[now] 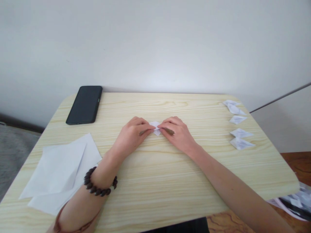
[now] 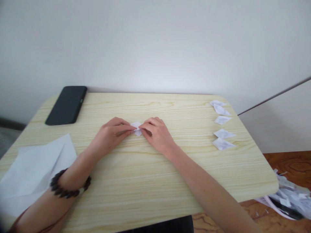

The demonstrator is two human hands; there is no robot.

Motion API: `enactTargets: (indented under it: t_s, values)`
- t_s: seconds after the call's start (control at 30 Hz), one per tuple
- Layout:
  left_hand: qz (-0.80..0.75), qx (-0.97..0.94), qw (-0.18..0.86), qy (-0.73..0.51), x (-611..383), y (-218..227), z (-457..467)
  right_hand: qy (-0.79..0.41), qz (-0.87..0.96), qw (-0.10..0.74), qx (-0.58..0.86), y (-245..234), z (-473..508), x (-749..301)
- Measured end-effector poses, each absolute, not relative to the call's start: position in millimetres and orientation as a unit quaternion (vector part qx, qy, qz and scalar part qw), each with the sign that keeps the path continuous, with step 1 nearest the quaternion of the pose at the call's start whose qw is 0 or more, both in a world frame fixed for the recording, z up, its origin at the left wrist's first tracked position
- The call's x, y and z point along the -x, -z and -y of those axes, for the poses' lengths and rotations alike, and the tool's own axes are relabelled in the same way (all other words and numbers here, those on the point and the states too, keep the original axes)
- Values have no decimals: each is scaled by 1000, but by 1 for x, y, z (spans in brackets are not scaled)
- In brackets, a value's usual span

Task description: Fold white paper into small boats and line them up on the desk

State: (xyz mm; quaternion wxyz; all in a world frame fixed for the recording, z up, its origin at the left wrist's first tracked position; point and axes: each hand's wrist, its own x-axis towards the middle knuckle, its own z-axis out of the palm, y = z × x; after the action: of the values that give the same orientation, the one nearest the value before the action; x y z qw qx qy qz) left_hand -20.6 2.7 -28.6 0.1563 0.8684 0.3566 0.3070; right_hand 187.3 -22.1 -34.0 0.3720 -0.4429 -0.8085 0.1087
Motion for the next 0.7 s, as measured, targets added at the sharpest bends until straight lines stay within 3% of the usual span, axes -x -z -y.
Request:
enactTargets:
  t_s: [0.43, 0.7]
  values:
    - [-409, -860, 155, -261, 13, 27, -1, -233, 743, 377, 502, 30, 17, -186]
    - [-431, -862, 128, -234, 8, 26, 1, -227, 755, 346, 508, 29, 19, -184]
